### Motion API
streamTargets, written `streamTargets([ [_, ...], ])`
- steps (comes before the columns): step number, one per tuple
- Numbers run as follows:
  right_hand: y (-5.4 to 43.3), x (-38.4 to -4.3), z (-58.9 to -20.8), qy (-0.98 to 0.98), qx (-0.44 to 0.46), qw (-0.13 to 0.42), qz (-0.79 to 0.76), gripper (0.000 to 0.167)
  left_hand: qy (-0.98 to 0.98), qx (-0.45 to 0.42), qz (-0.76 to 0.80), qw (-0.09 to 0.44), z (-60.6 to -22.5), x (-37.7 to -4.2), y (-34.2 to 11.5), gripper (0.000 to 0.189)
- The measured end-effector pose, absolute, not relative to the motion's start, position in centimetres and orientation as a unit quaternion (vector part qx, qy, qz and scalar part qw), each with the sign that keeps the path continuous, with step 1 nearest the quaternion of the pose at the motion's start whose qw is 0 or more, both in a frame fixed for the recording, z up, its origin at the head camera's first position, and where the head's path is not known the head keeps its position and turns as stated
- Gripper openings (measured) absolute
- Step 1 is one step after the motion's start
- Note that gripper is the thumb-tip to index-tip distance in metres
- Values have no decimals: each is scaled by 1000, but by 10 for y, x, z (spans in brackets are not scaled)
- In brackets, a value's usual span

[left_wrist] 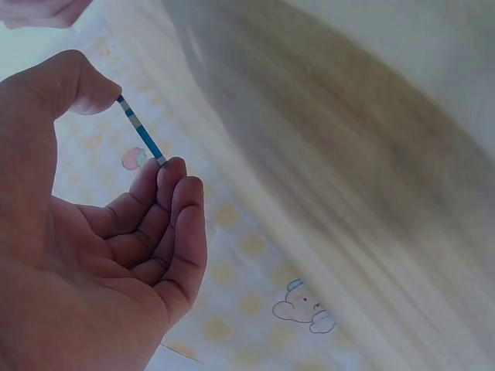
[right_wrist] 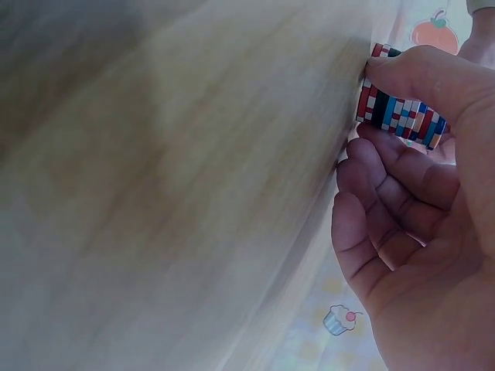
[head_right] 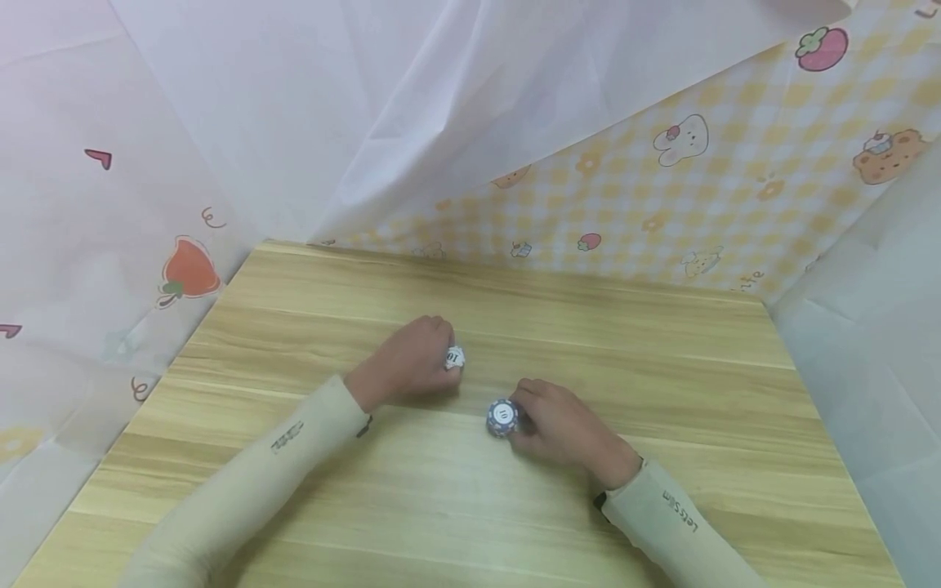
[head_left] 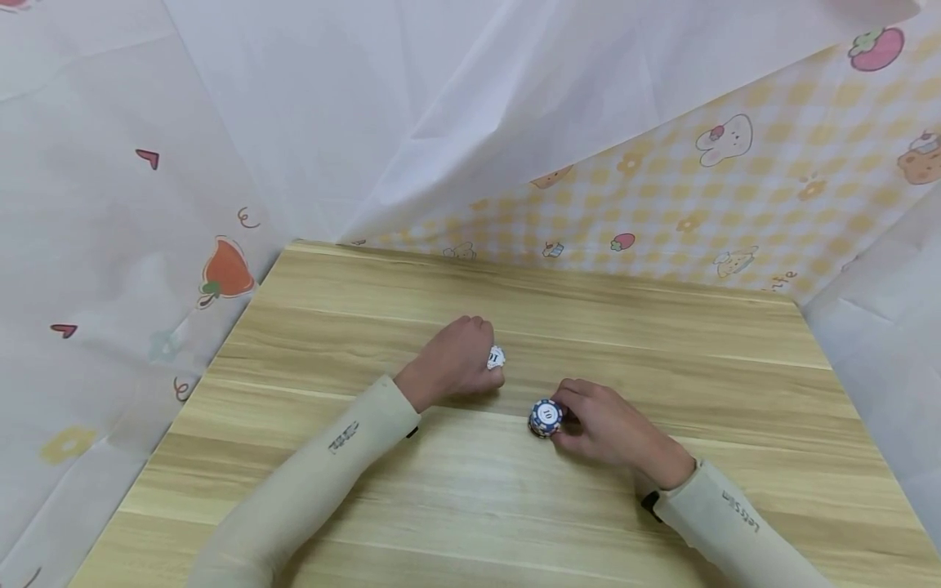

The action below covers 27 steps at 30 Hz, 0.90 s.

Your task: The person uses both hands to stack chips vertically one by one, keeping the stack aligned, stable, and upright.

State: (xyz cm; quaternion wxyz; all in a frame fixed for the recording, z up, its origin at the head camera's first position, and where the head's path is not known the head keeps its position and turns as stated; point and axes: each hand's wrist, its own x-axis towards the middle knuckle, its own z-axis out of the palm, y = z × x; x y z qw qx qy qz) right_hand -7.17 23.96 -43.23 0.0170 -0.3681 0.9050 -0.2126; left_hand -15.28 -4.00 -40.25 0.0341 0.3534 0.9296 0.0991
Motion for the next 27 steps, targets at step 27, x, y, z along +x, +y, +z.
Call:
streamTargets([
  [27,240,-72,-432,902,-370,22,-220,25,912,406,57,-8,-399,-120,-30,34],
])
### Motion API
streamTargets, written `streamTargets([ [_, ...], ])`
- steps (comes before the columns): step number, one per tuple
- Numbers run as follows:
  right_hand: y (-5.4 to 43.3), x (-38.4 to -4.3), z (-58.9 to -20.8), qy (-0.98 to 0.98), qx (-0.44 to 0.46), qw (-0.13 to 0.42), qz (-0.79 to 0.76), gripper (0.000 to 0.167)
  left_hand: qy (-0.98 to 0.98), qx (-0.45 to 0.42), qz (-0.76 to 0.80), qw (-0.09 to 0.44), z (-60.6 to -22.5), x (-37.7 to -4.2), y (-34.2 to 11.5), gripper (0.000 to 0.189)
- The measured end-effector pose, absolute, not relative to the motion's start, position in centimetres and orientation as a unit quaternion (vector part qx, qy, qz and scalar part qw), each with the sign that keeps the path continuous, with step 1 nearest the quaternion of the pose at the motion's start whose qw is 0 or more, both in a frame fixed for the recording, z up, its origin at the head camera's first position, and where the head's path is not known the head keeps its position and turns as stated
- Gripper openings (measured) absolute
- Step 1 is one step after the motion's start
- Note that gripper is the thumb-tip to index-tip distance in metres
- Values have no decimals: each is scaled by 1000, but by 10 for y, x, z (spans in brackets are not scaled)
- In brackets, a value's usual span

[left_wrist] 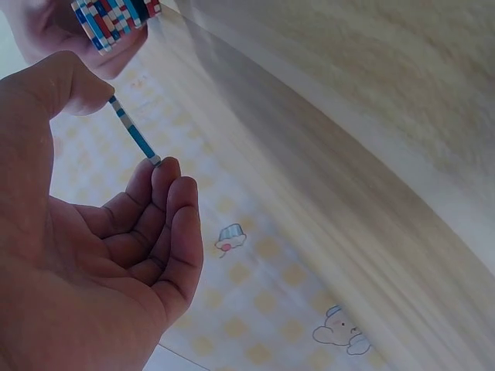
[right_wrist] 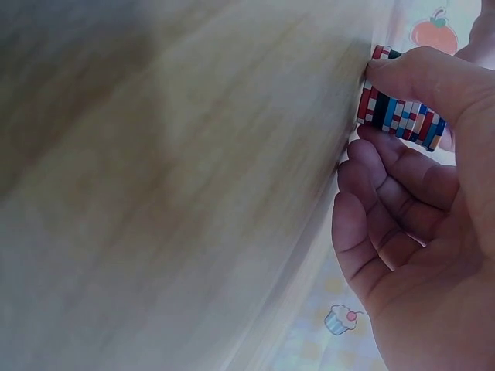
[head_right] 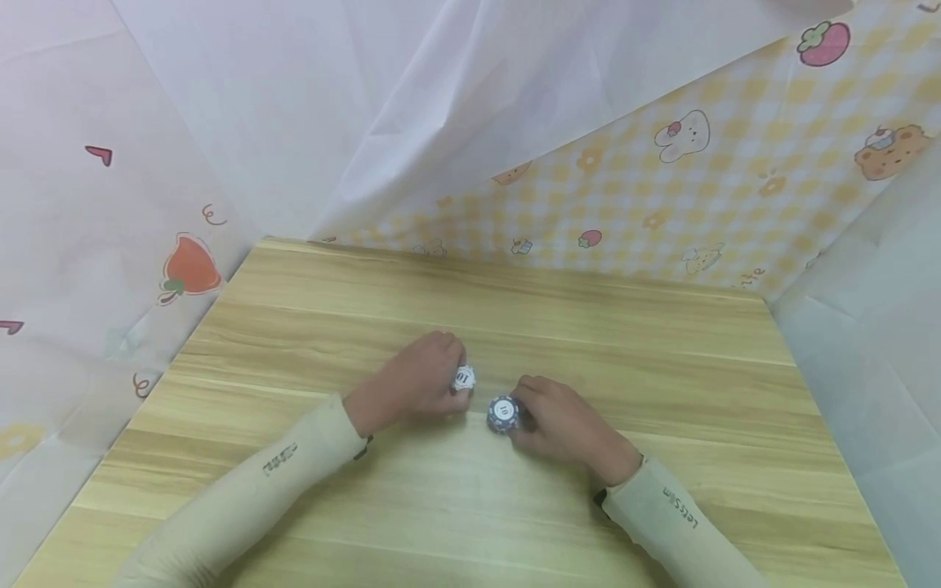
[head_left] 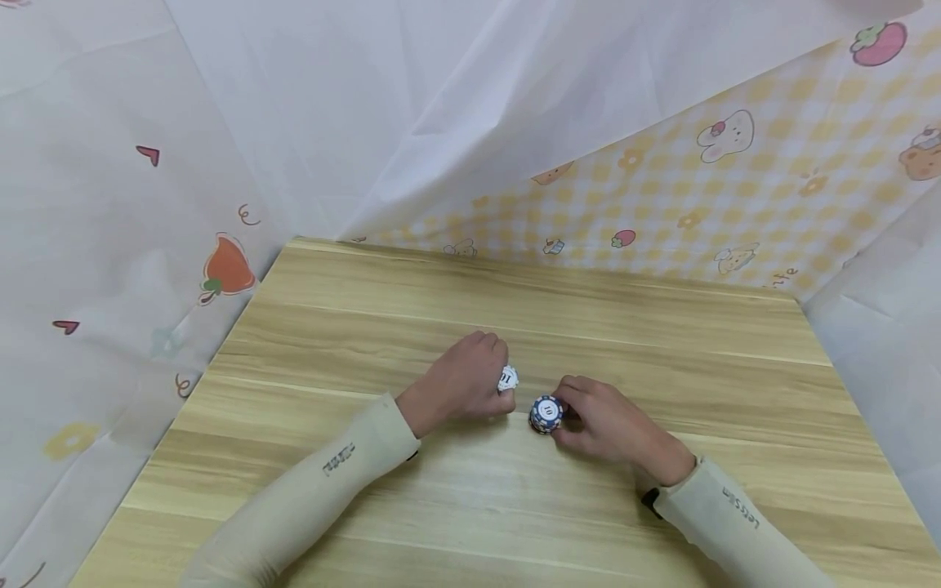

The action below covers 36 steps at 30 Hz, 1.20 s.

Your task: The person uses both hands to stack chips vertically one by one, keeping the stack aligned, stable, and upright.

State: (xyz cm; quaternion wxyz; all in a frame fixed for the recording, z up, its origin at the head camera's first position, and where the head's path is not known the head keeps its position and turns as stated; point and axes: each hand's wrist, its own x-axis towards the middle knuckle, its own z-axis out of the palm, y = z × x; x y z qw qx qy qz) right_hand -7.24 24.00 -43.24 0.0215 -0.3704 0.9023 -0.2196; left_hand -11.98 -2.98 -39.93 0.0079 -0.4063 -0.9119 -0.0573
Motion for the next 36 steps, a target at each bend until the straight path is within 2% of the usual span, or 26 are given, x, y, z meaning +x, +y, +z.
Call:
streamTargets([
  [36,240,-72,-435,901,-371,14,-225,25,-895,-443,-49,30,-400,-102,-8,41],
])
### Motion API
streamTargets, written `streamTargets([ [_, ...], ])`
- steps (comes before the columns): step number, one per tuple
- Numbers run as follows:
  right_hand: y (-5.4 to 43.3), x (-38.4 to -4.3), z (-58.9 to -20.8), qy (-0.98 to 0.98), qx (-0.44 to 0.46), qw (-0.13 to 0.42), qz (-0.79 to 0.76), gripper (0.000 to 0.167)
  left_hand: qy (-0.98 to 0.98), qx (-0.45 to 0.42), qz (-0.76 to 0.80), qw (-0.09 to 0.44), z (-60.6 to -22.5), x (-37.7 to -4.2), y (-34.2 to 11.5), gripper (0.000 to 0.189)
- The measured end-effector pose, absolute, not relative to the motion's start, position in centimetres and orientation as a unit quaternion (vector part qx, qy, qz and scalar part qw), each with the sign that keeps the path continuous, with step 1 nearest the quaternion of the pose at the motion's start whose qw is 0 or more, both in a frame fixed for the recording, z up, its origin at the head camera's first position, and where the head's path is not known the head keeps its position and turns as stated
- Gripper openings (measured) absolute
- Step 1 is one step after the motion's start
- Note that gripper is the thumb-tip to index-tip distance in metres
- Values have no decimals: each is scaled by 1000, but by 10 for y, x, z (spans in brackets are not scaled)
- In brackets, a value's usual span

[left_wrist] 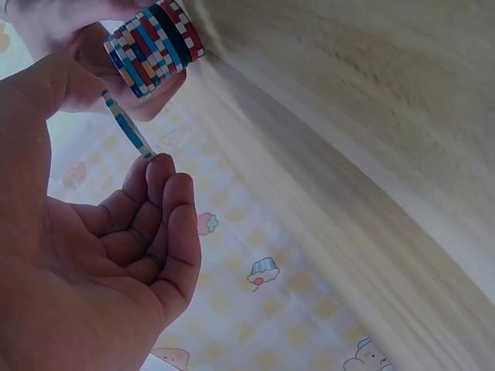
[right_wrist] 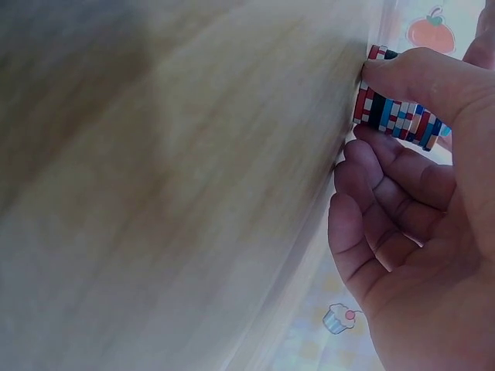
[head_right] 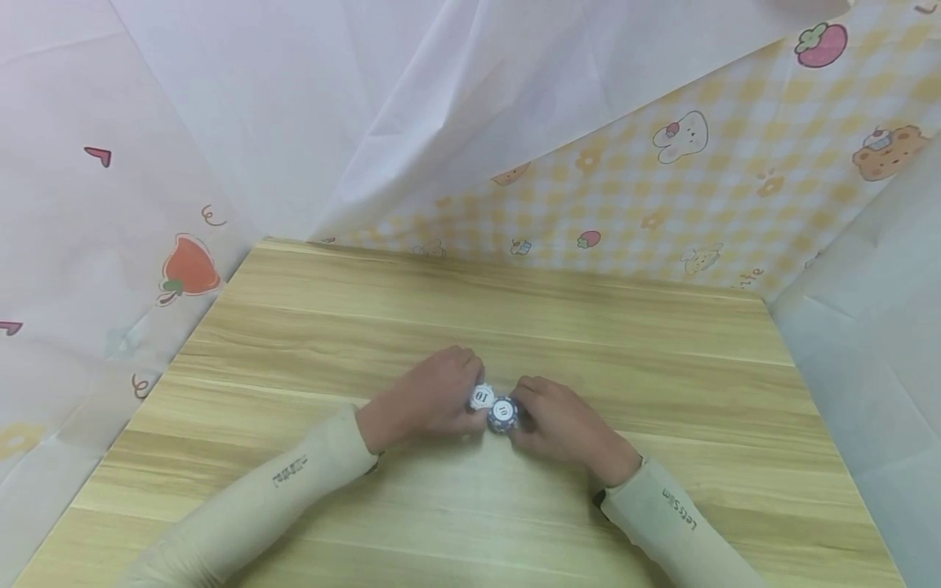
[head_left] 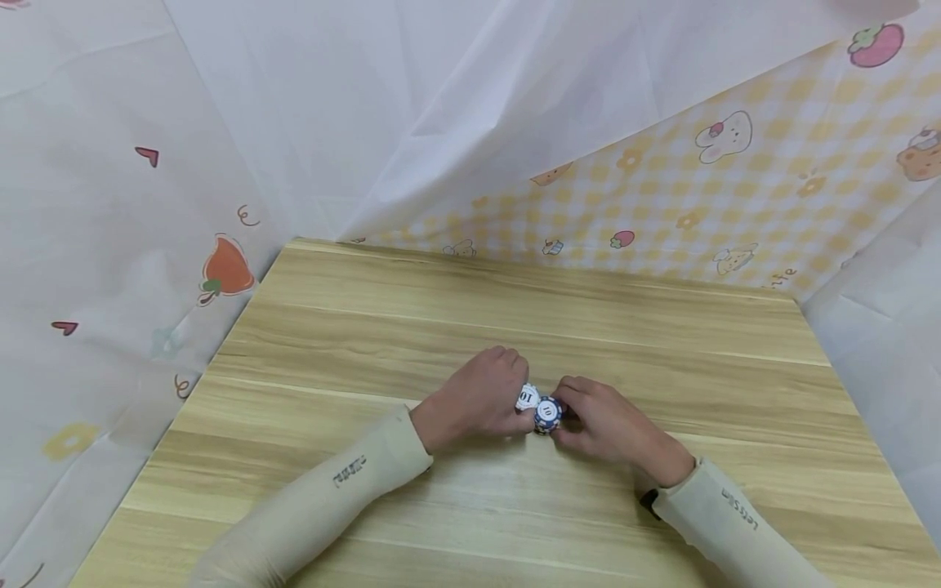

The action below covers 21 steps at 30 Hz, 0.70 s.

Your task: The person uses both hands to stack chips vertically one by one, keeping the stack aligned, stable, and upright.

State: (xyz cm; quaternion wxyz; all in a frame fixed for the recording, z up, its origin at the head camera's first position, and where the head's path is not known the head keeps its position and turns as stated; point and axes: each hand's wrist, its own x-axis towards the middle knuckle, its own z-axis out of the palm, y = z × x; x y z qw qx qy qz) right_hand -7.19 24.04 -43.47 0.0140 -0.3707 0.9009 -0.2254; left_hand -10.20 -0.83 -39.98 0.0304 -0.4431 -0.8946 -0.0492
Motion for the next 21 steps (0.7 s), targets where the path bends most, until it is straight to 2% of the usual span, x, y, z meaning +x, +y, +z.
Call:
streamTargets([
  [6,241,-72,-435,900,-371,12,-229,23,-892,-448,-52,30,-400,-100,-5,41],
  [14,241,-72,-434,900,-368,24,-232,20,-881,-469,-40,54,-401,-98,1,42],
  [21,242,-72,-435,899,-370,24,-232,20,-883,-467,-34,36,-400,-98,6,46],
])
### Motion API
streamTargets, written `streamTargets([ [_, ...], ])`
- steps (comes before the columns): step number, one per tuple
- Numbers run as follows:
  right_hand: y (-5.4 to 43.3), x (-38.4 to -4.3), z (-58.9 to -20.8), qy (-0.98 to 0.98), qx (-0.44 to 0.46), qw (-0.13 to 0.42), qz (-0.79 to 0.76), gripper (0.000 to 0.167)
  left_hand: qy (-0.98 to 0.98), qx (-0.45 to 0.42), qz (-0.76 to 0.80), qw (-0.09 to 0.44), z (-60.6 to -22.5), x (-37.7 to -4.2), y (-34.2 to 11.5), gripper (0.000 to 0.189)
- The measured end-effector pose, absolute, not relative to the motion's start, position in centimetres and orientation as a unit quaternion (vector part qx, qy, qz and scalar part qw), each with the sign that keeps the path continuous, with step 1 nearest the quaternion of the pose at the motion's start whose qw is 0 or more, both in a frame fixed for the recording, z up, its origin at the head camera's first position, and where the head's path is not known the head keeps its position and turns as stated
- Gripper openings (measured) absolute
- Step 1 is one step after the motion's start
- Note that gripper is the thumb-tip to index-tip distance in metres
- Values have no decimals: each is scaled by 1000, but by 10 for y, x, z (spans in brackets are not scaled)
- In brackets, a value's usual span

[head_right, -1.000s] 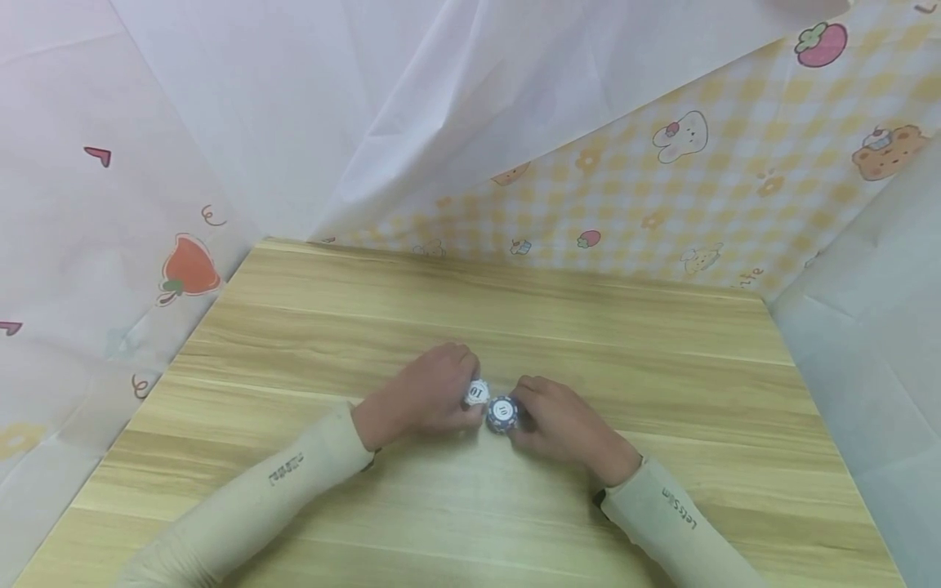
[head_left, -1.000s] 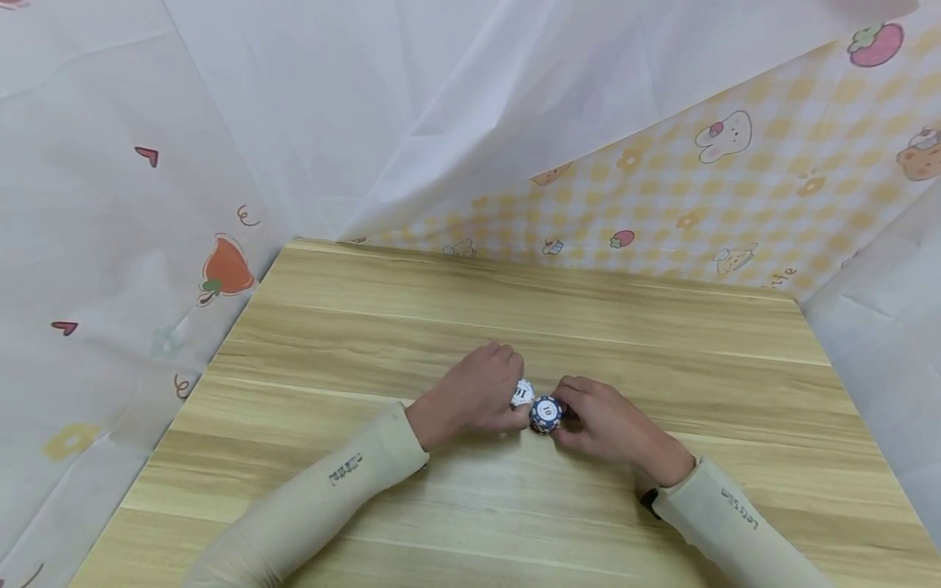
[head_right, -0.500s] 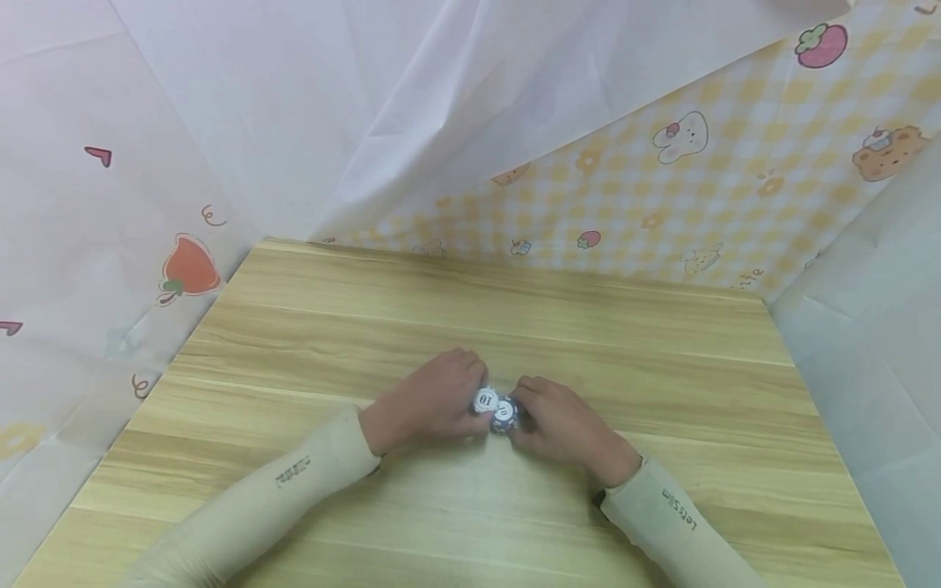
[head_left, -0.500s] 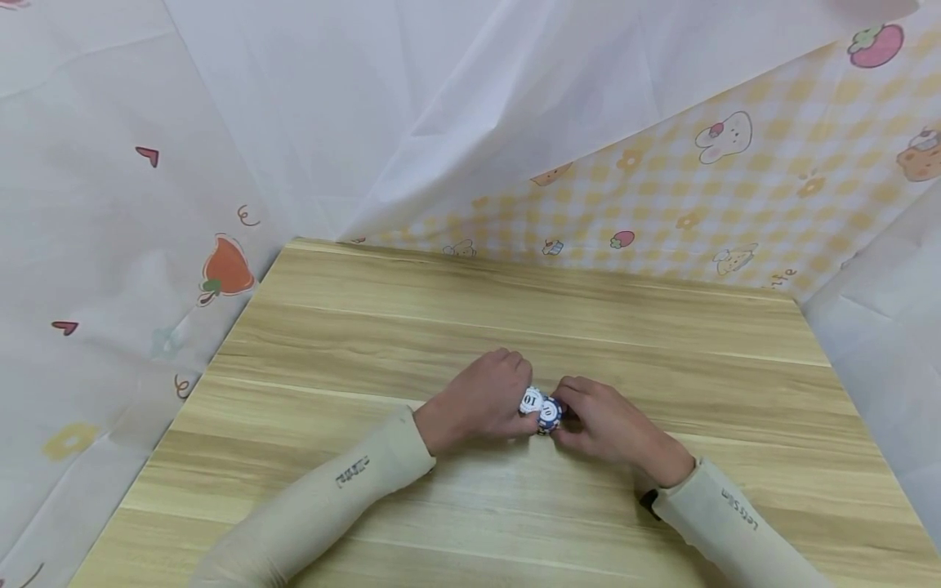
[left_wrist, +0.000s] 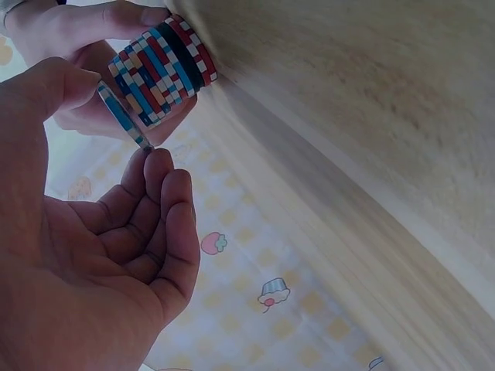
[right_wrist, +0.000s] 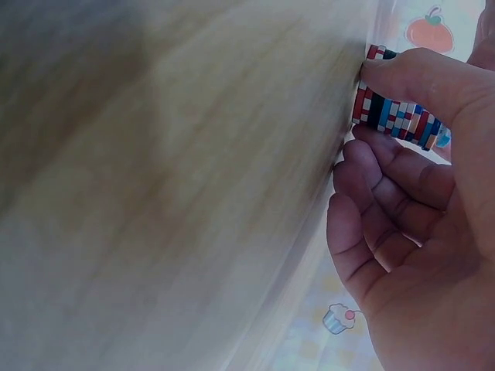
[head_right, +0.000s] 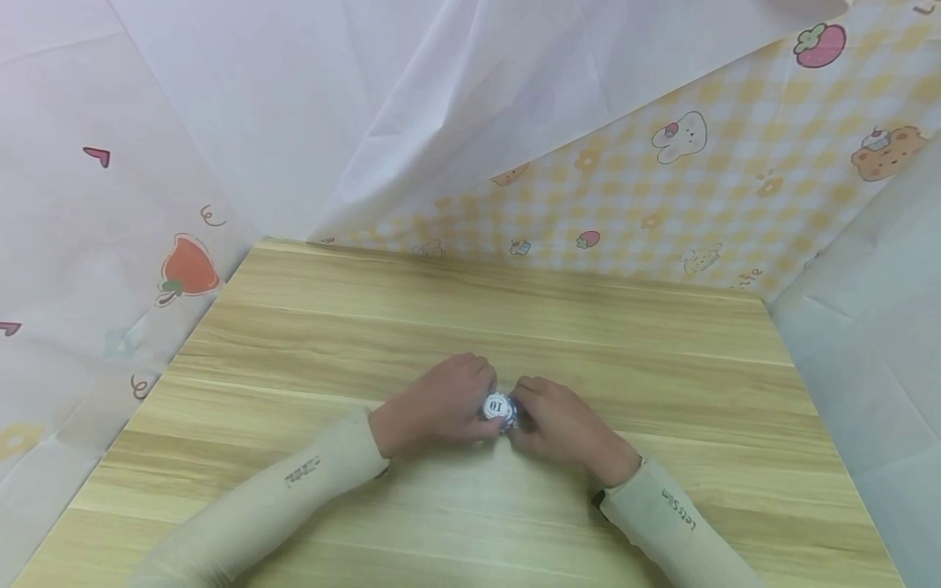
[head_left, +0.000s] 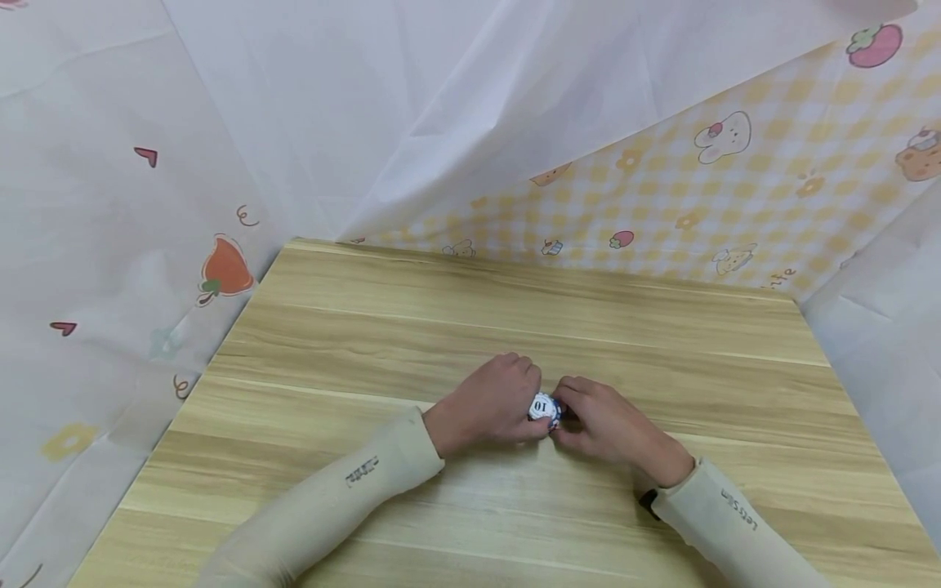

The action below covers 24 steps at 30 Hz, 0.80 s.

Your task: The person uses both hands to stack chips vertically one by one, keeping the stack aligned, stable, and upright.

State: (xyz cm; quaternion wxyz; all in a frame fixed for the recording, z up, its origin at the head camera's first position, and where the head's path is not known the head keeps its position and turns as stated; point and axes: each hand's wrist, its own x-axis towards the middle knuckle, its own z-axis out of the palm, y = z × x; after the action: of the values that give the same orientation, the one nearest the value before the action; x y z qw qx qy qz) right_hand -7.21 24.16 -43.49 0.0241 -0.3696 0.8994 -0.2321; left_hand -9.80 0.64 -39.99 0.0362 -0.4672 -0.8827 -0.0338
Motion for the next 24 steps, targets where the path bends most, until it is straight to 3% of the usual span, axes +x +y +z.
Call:
streamTargets([
  [11,241,-71,-437,895,-382,-4,-230,20,-880,-472,-15,44,-402,-97,12,47],
  [24,240,-73,-435,898,-373,14,-231,17,-878,-475,7,59,-403,-96,13,50],
])
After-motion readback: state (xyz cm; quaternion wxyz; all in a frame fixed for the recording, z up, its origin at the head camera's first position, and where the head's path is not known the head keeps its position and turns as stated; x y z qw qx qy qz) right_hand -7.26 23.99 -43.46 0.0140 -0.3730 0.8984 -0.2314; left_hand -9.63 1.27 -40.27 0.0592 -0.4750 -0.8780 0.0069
